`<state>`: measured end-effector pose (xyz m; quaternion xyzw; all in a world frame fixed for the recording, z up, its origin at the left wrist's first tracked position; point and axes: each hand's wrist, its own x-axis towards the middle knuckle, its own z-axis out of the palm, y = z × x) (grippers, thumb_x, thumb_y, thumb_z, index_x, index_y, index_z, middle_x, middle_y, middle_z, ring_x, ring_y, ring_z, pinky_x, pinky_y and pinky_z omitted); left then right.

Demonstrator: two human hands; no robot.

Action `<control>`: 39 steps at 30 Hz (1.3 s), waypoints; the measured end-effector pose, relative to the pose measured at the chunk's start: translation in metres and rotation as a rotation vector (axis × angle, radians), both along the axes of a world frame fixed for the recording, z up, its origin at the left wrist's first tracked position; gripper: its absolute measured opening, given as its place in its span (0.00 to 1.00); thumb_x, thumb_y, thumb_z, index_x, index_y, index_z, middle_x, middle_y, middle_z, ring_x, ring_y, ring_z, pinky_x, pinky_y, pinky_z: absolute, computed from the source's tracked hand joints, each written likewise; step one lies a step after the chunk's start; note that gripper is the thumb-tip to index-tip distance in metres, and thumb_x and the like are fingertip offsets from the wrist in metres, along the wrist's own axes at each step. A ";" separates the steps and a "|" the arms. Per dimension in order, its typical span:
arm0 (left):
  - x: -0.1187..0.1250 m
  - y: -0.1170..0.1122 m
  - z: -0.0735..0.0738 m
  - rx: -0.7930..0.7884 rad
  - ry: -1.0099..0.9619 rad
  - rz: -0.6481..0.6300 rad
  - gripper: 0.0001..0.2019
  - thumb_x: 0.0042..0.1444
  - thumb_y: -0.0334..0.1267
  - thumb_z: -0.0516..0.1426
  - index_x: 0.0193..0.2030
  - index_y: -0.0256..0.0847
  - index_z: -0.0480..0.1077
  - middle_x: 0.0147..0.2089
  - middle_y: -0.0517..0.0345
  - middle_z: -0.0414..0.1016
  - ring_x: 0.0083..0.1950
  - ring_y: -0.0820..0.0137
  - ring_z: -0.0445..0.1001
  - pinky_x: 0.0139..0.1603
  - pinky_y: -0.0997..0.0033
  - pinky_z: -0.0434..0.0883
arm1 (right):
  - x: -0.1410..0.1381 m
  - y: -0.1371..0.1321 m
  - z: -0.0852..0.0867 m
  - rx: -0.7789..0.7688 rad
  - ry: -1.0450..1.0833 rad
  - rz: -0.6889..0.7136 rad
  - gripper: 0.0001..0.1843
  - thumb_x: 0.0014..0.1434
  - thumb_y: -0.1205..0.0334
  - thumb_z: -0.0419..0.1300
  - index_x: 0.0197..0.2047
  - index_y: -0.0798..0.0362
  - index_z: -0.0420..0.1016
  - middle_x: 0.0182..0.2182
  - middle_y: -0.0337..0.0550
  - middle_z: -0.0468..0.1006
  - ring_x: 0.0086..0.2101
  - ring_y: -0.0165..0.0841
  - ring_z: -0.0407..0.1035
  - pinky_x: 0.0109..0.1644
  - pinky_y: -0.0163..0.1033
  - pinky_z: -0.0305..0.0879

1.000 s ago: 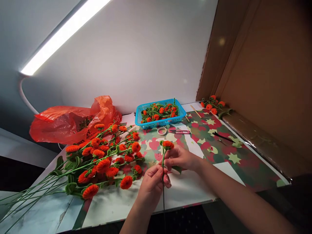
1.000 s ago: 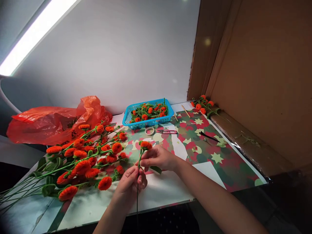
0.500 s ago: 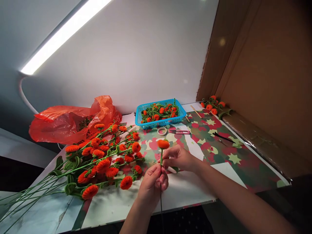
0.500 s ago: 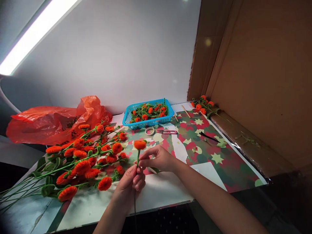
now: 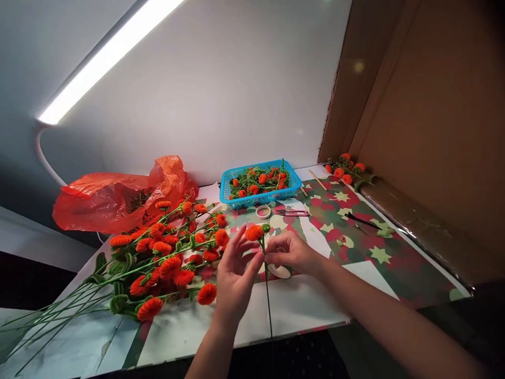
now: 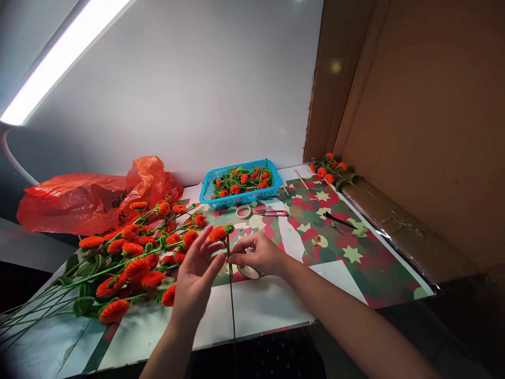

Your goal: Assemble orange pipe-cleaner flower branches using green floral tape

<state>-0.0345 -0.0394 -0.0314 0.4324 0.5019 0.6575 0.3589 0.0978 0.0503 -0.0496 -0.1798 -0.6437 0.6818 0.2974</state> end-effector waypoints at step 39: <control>0.022 -0.020 -0.018 -0.287 -0.276 -0.099 0.12 0.44 0.43 0.65 0.30 0.35 0.74 0.24 0.57 0.74 0.24 0.73 0.71 0.26 0.75 0.69 | 0.004 0.005 0.001 -0.005 0.023 0.047 0.14 0.46 0.55 0.67 0.23 0.59 0.76 0.21 0.39 0.72 0.24 0.26 0.65 0.28 0.31 0.61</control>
